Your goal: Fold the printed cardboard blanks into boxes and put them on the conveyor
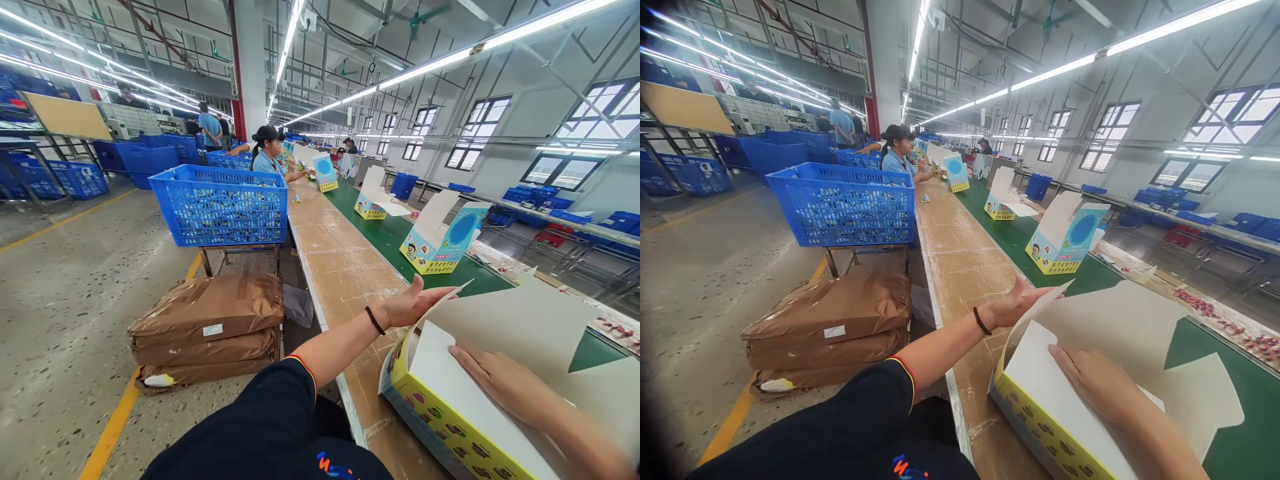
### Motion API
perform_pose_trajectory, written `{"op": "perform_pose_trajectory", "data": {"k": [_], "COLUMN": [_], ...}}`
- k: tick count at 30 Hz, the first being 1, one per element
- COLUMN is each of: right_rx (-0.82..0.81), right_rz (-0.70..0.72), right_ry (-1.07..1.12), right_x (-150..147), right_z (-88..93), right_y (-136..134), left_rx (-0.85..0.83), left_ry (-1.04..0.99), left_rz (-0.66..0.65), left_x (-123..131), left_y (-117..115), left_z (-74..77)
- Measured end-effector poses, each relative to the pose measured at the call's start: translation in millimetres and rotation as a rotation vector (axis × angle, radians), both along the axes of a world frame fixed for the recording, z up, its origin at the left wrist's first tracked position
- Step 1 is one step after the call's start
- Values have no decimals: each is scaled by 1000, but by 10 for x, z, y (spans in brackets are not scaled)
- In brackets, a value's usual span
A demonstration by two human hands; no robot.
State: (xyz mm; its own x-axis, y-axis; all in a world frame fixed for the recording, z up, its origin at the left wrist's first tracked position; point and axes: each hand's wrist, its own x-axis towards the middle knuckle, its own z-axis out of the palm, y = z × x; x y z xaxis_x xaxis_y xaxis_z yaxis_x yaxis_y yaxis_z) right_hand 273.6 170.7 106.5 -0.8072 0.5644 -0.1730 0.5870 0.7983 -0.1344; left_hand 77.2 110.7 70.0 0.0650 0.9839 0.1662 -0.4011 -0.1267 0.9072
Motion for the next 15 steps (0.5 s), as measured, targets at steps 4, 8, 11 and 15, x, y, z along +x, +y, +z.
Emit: {"op": "perform_pose_trajectory", "data": {"k": [4,8,11,15], "right_rx": [-143,-101,36,411], "right_rz": [34,30,46,109], "right_ry": [-20,-64,-69,213], "right_x": [113,149,193,523], "right_z": [-83,-84,6,84], "right_y": [65,53,2,114], "left_rx": [-57,-189,-223,-238], "left_ry": [247,417,438,409], "left_rz": [117,183,252,268], "left_x": [110,179,180,162], "left_y": [27,123,190,205], "left_z": [56,29,1,19]}}
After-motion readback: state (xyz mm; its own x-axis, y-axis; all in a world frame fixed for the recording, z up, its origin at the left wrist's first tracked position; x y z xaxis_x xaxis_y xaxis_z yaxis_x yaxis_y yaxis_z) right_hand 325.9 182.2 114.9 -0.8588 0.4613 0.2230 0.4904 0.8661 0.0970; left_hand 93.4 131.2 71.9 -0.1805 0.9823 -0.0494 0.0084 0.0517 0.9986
